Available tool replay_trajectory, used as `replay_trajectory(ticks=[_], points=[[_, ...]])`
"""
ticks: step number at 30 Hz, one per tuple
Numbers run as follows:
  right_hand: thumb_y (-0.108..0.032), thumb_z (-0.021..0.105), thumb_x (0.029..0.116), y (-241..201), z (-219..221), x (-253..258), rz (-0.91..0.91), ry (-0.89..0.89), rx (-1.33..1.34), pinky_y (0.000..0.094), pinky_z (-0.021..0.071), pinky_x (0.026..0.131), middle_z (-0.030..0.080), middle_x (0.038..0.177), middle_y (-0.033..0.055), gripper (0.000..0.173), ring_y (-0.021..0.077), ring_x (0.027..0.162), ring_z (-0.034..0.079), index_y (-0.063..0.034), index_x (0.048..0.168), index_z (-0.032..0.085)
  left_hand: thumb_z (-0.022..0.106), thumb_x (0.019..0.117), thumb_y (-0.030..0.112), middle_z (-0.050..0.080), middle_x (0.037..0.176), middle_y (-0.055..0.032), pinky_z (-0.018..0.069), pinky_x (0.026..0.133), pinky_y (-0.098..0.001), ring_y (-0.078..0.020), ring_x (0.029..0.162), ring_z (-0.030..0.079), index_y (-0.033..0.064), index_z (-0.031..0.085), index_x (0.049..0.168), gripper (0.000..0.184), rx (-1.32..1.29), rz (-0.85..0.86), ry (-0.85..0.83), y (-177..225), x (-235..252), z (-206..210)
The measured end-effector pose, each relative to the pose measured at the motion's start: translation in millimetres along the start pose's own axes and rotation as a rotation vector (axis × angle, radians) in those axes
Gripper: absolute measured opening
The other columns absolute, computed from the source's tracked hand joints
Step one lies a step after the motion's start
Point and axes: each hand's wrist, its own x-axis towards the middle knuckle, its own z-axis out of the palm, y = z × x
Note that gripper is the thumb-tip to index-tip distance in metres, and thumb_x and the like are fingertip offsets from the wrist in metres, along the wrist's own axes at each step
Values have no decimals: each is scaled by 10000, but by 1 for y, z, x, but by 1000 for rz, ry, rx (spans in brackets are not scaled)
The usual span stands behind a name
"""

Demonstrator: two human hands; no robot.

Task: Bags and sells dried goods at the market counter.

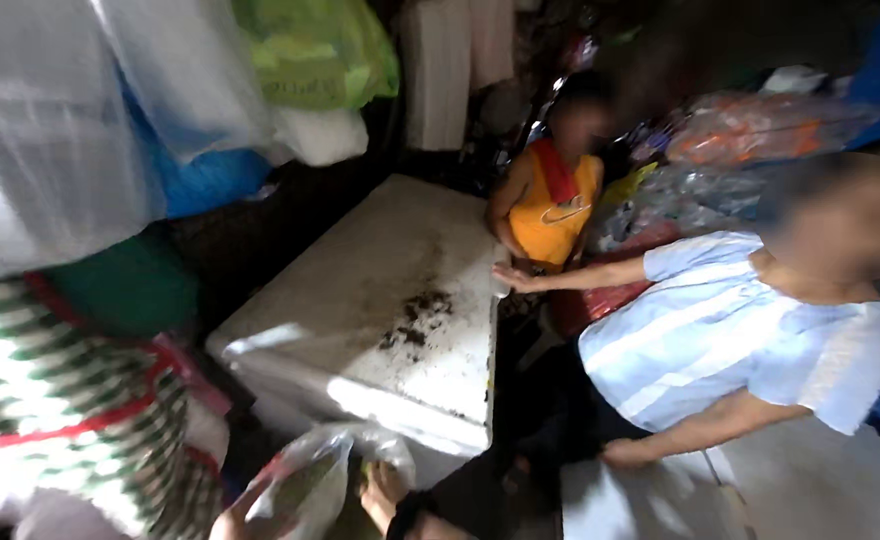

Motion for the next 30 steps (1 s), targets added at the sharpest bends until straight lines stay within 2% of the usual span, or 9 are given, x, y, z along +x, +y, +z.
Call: replay_trajectory(ticks=[3, 5, 10, 15, 19, 22, 26, 28, 30], points=[[-239, 566, 1028, 23, 53, 2, -142, -134, -22, 617, 405, 1133, 550, 1435, 295, 461, 461, 1360, 505, 31, 1402, 578, 852, 768, 0, 674, 1252, -243, 572, 923, -549, -367, 1056, 704, 39, 632, 1361, 634, -56, -5, 40, -16, 4, 6], [-121, 671, 959, 15, 47, -8, -208, -313, -180, 642, 420, 1105, 589, 1382, 297, 422, 476, 1319, 534, 21, 1353, 623, 824, 777, -29, 685, 1230, -221, 599, 876, -496, -320, 976, 727, 39, 608, 1382, 646, -92, -62, 18, -10, 2, 3], [-118, 874, 741, 18, 37, 11, -248, -467, -245, 632, 431, 1096, 596, 1370, 276, 762, 444, 1298, 556, -22, 1427, 557, 797, 797, -23, 657, 1267, -229, 611, 850, -453, -290, 914, 729, 43, 516, 1473, 734, -106, -63, -74, -11, 2, 2], [-103, 756, 870, 32, 42, 41, -199, -607, -76, 619, 462, 1056, 642, 1321, 252, 573, 408, 1243, 610, -68, 1420, 599, 793, 824, 29, 691, 1132, -215, 602, 781, -408, -229, 757, 693, 36, 480, 1497, 742, -101, -70, -96, -16, -2, 1], [-63, 579, 964, 35, 21, 39, -59, -588, 84, 585, 512, 963, 638, 1284, 264, 465, 397, 1134, 648, -49, 1429, 573, 803, 809, 18, 668, 1220, -225, 613, 801, -411, -234, 795, 715, 22, 462, 1504, 774, -108, -51, -125, -20, 0, -1], [34, 500, 955, 39, -2, 32, -94, -576, 280, 559, 546, 895, 625, 1288, 260, 455, 365, 1088, 657, -15, 1401, 579, 814, 796, 8, 671, 1223, -217, 611, 786, -397, -223, 781, 715, 23, 453, 1509, 800, -116, -43, -130, -18, 1, -1], [120, 437, 935, 38, -37, 11, -77, -570, 540, 426, 572, 796, 576, 1372, 223, 632, 254, 979, 662, -62, 1540, 435, 821, 777, 3, 482, 1525, -197, 613, 880, -395, -248, 1009, 725, 24, 459, 1511, 819, -72, 32, -158, -17, 1, -5], [123, 421, 934, 38, -54, -5, -68, -532, 667, 384, 578, 743, 613, 1297, 196, 610, 207, 896, 667, -43, 1521, 446, 819, 783, 19, 425, 1566, -205, 612, 889, -380, -254, 1078, 707, 12, 457, 1511, 813, -46, 82, -167, -15, -1, -7], [88, 434, 941, 38, -77, -22, -103, -509, 749, 381, 595, 761, 631, 1307, 173, 564, 195, 936, 687, -19, 1493, 471, 818, 776, 32, 414, 1575, -209, 592, 929, -382, -262, 1179, 665, 3, 452, 1513, 822, -25, 145, -162, -16, -4, -7]])
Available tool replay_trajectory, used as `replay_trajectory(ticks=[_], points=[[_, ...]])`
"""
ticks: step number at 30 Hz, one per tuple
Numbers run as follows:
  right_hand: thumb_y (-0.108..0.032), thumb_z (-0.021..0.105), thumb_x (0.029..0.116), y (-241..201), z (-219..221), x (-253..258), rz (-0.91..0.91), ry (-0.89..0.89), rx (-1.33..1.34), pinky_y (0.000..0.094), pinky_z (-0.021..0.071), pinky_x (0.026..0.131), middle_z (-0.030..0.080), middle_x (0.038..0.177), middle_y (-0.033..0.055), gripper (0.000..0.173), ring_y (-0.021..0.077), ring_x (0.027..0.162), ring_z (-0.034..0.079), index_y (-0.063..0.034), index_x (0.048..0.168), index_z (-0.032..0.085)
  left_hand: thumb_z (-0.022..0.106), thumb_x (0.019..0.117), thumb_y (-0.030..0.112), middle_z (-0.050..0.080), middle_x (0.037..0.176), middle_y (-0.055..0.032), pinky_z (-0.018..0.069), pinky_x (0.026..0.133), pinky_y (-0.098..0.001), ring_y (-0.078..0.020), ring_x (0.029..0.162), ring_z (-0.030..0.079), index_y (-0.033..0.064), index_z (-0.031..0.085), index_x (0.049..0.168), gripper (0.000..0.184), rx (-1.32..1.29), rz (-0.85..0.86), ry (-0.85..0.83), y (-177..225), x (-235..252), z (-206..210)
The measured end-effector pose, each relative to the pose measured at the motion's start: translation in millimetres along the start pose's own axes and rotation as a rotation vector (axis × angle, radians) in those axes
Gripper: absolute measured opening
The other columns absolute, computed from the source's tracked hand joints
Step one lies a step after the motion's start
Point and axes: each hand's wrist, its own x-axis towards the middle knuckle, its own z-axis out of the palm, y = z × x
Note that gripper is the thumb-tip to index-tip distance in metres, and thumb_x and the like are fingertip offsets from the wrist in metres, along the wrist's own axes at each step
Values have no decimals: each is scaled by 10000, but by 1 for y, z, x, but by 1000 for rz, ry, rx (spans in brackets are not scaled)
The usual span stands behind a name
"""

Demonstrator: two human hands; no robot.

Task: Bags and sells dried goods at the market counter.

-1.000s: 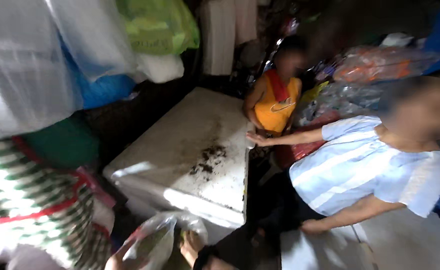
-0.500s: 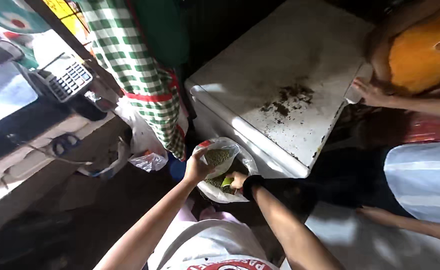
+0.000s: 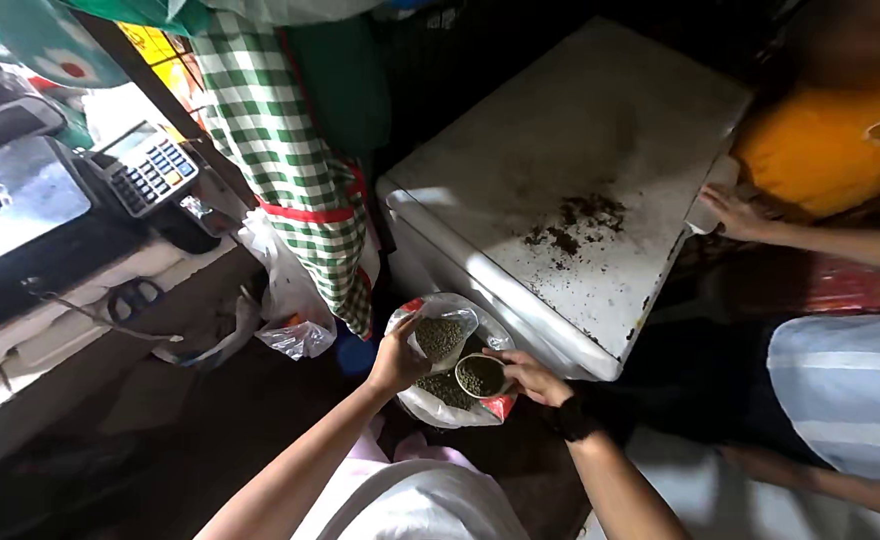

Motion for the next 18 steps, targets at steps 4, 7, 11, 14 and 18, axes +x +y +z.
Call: replay_trajectory(ticks=[4, 7, 11, 14, 18], points=[[83, 486, 894, -40, -8, -45, -100, 18, 68, 419, 636, 802, 615, 1358, 168, 578, 240, 1014, 715, 10, 1467, 493, 811, 750, 43, 416, 1577, -223, 523, 1047, -392, -284, 1353, 552, -39, 454, 1500, 835, 40, 112, 27, -3, -4, 7], [68, 508, 917, -71, -3, -61, -141, 62, 67, 406, 647, 788, 609, 1354, 172, 563, 246, 983, 726, 10, 1477, 483, 808, 754, 46, 382, 1598, -227, 555, 986, -392, -288, 1305, 589, -42, 427, 1516, 857, 44, 107, 17, -2, -6, 9], [11, 641, 869, -99, 18, -52, -250, 174, -152, 390, 640, 796, 583, 1377, 217, 645, 250, 1007, 716, 16, 1493, 475, 812, 739, 40, 389, 1593, -228, 576, 936, -385, -286, 1290, 600, -40, 426, 1517, 871, 26, 110, 44, -1, -7, 12], [-184, 794, 815, -112, 48, -36, -348, 344, -583, 429, 511, 1015, 567, 1343, 281, 761, 330, 1178, 609, 12, 1488, 499, 809, 737, 57, 405, 1588, -216, 558, 972, -392, -281, 1339, 563, -27, 436, 1516, 868, 27, 124, 70, -1, -7, 15], [-178, 783, 815, -106, 97, -19, -402, 455, -918, 456, 486, 1071, 494, 1439, 295, 773, 393, 1285, 550, -42, 1517, 488, 828, 765, 92, 404, 1588, -208, 603, 875, -383, -258, 1174, 667, -3, 432, 1526, 863, -29, 94, 88, -1, -7, 17]])
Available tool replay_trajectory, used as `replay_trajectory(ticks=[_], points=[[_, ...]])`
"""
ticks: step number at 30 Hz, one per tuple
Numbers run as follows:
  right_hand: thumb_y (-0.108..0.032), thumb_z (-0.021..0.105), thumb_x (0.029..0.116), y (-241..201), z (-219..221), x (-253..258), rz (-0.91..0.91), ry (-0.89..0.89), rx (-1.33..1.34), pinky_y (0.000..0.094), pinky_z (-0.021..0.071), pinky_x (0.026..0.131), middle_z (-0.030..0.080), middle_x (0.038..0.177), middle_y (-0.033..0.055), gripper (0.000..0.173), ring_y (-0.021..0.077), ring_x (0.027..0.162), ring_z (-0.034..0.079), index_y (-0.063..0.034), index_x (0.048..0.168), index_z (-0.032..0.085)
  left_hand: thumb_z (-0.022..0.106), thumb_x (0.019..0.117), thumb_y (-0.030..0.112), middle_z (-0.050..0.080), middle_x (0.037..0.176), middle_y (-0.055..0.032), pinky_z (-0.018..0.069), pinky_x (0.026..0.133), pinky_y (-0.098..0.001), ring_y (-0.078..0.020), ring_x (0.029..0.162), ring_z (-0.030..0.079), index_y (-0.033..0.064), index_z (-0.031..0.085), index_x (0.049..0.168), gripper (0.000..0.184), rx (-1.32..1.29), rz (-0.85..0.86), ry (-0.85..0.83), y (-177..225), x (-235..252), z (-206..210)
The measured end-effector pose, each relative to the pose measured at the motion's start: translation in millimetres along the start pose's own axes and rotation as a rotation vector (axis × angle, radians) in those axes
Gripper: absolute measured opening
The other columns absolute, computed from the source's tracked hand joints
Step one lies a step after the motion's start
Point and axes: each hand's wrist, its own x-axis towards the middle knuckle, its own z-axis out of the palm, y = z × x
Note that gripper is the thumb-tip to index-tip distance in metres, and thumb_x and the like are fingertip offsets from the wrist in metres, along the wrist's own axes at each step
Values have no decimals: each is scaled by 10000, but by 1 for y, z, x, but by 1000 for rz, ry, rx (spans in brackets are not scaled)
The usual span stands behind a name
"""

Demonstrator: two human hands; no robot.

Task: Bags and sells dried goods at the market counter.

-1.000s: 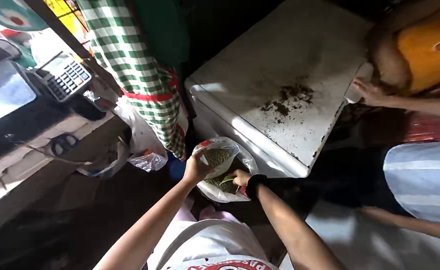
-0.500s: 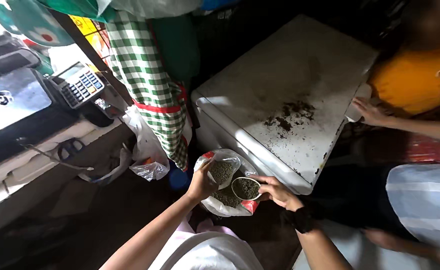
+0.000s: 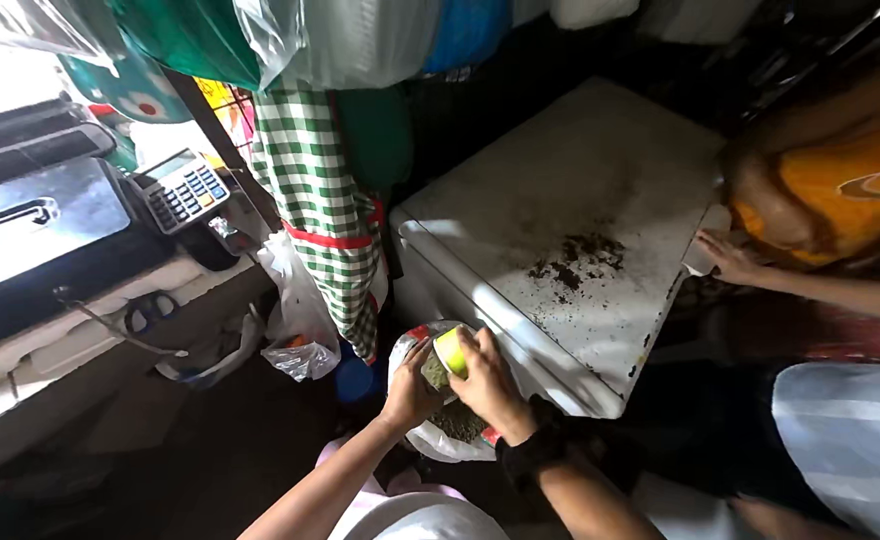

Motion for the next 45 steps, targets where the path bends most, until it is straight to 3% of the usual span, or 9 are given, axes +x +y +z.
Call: replay_trajectory(ticks=[4, 8, 13, 17, 19, 22, 27, 32, 45], points=[[-94, 757, 812, -5, 17, -10, -155, 138, -186, 457, 571, 907, 534, 1389, 314, 701, 430, 1190, 611, -54, 1478, 544, 822, 756, 88, 431, 1571, -200, 600, 868, -381, -246, 1151, 675, 15, 458, 1513, 844, -26, 9, 33, -4, 1, 0], [-134, 812, 752, 6, 1, -22, -190, 344, -118, 479, 596, 812, 615, 1243, 307, 684, 430, 1060, 660, -34, 1402, 622, 826, 738, 34, 388, 1601, -192, 598, 702, -341, -189, 859, 708, 19, 443, 1527, 877, -40, 0, 21, -6, 0, -1], [-175, 808, 793, 38, -31, -31, 200, 3, -118, 516, 514, 999, 506, 1396, 313, 792, 441, 1213, 580, -53, 1511, 498, 822, 748, 25, 373, 1608, -200, 604, 695, -329, -172, 823, 713, 10, 435, 1527, 869, -48, -37, 32, -7, -4, -2], [-68, 782, 836, 73, 44, -3, 357, -351, -109, 570, 445, 1098, 394, 1518, 335, 781, 473, 1371, 463, 67, 1506, 405, 823, 745, 0, 363, 1608, -207, 604, 689, -314, -158, 809, 707, 2, 425, 1529, 880, -76, -61, 43, -8, -5, -2], [-100, 504, 1024, 94, 104, 5, 339, -130, -87, 532, 454, 1091, 485, 1471, 319, 466, 436, 1353, 518, 105, 1441, 469, 827, 741, -3, 363, 1610, -205, 603, 682, -312, -154, 789, 707, 4, 428, 1528, 882, -74, -75, 42, -6, -6, -2], [-128, 411, 1062, 123, 158, 12, 238, 57, -130, 537, 482, 1052, 538, 1412, 349, 430, 465, 1283, 581, 150, 1362, 546, 821, 753, -2, 357, 1614, -193, 596, 669, -302, -136, 755, 692, 14, 422, 1533, 876, -68, -91, 30, -5, -6, -3], [-118, 650, 957, 106, 139, -1, 238, -593, -227, 606, 394, 1124, 531, 1426, 328, 486, 477, 1354, 493, 71, 1395, 558, 818, 745, -16, 366, 1606, -200, 593, 658, -290, -126, 737, 688, -6, 430, 1522, 869, -86, -84, 45, -6, -8, -3], [-238, 843, 794, 136, 159, 13, 208, -694, -115, 644, 440, 1072, 632, 1312, 273, 570, 447, 1269, 573, 6, 1278, 666, 824, 743, -17, 381, 1598, -203, 620, 714, -334, -182, 843, 723, -2, 423, 1525, 879, -75, -84, 42, -7, -4, -1], [63, 471, 980, 145, 64, 17, 308, -617, 402, 517, 460, 1057, 580, 1414, 239, 492, 338, 1283, 578, -31, 1455, 554, 801, 773, -21, 369, 1609, -184, 615, 700, -320, -158, 785, 715, 11, 427, 1527, 843, -103, -108, 13, -1, -4, -4]])
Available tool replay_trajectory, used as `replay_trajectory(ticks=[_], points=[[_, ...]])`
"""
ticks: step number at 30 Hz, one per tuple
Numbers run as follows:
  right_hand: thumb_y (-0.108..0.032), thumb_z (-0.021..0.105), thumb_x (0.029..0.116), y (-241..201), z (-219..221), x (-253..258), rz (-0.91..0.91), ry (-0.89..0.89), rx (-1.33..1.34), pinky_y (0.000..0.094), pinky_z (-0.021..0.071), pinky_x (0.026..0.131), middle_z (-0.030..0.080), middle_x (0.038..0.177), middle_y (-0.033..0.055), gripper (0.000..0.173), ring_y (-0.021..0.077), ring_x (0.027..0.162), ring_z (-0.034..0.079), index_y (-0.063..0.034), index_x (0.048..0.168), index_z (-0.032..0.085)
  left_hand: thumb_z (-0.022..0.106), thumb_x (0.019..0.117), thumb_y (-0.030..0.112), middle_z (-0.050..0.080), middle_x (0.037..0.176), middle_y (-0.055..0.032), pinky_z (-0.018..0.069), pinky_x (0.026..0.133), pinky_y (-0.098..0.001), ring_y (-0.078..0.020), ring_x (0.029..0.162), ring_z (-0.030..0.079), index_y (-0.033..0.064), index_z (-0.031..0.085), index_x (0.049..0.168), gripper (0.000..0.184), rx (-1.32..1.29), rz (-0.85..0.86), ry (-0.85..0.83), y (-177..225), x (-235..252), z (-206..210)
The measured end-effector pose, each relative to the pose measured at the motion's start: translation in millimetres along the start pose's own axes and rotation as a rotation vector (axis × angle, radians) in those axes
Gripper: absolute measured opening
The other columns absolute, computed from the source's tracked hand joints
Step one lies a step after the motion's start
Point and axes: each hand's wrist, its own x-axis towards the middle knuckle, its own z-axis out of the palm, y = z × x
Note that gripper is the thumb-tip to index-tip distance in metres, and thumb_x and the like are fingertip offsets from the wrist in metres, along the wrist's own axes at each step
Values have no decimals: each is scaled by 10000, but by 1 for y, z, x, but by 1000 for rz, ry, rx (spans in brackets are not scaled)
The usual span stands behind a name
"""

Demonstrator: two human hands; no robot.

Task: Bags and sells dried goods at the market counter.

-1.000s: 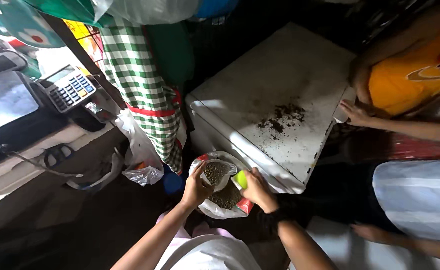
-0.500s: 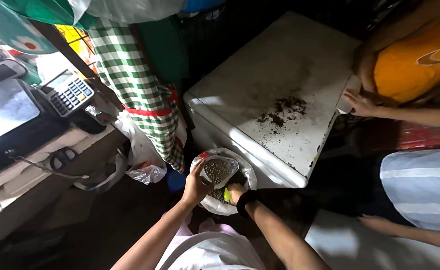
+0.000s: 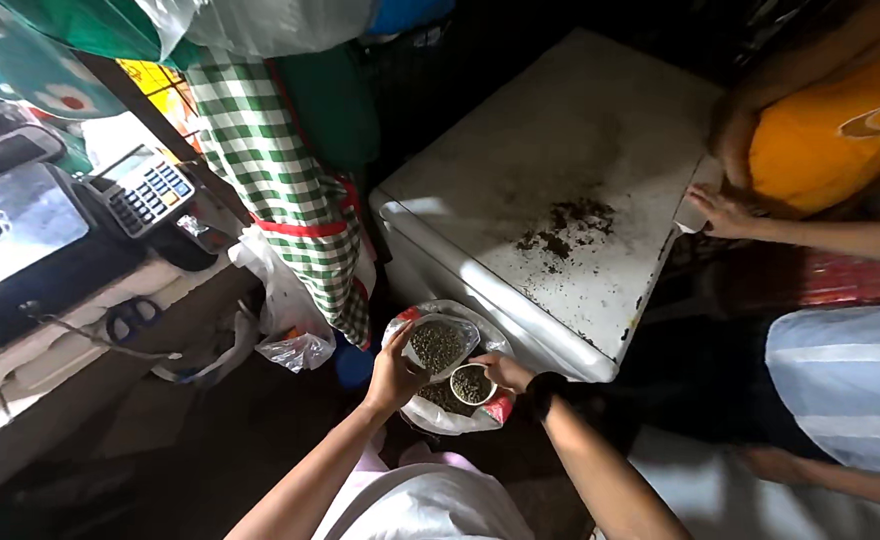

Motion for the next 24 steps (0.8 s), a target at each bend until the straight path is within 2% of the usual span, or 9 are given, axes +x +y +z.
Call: replay_trajectory(ticks=[2, 6, 9, 11, 13, 15, 17, 20, 24], points=[[81, 459, 974, -9, -11, -25, -12, 59, 174, 466, 491, 1026, 586, 1424, 195, 512, 275, 1257, 598, -45, 1461, 550, 800, 772, -25, 357, 1620, -177, 618, 698, -322, -156, 795, 718, 18, 424, 1532, 849, -22, -2, -5, 1, 0, -1], [98, 424, 930, -33, -39, -78, -141, 127, 351, 395, 589, 866, 656, 1314, 160, 500, 189, 1057, 687, 6, 1395, 585, 786, 759, -29, 364, 1615, -177, 621, 705, -331, -174, 838, 722, 29, 421, 1540, 864, -17, 16, -34, -1, 0, -3], [67, 445, 939, -64, -54, -107, -192, 172, 354, 360, 622, 768, 602, 1385, 167, 513, 187, 989, 710, 10, 1442, 534, 786, 755, -45, 356, 1616, -182, 624, 717, -343, -195, 875, 723, 27, 404, 1549, 885, -20, 32, -53, -2, 1, -1], [-21, 577, 942, -82, -55, -113, -250, 251, 200, 360, 630, 803, 591, 1390, 202, 520, 214, 1015, 716, 9, 1459, 522, 783, 756, -35, 363, 1611, -182, 616, 706, -335, -180, 837, 714, 28, 403, 1550, 882, -15, 44, -46, -4, 1, 1], [-178, 720, 905, -102, -44, -110, -272, 394, -85, 408, 580, 940, 598, 1329, 249, 622, 288, 1110, 671, 4, 1469, 529, 782, 759, -20, 360, 1614, -181, 616, 710, -331, -174, 830, 715, 25, 400, 1552, 882, -4, 43, -38, -4, 1, 1], [-247, 777, 865, -127, -19, -105, -243, 499, -278, 471, 477, 1058, 557, 1354, 285, 706, 371, 1221, 585, 3, 1475, 523, 787, 760, -11, 363, 1615, -183, 623, 736, -355, -196, 864, 726, 21, 406, 1547, 875, 1, 35, -28, -2, 1, 1], [-225, 785, 853, -140, 10, -94, -241, 576, -403, 484, 473, 1076, 517, 1406, 294, 725, 405, 1270, 556, -8, 1489, 511, 800, 766, 9, 369, 1612, -185, 623, 765, -368, -212, 911, 727, 22, 417, 1541, 865, -6, 34, -19, -2, 1, 1], [-159, 776, 825, -141, 41, -81, -358, 758, -623, 491, 559, 914, 559, 1360, 308, 658, 441, 1185, 610, -19, 1436, 576, 815, 769, 31, 384, 1602, -193, 619, 825, -370, -232, 1038, 716, 21, 430, 1531, 853, -15, 46, -9, -3, 1, 1], [-100, 840, 725, -135, 48, -81, -562, 994, -741, 465, 598, 724, 633, 1199, 293, 645, 437, 1026, 671, -20, 1339, 660, 810, 767, 21, 381, 1606, -189, 612, 772, -354, -211, 938, 719, 21, 425, 1537, 860, -2, 43, -6, -6, 1, 1]])
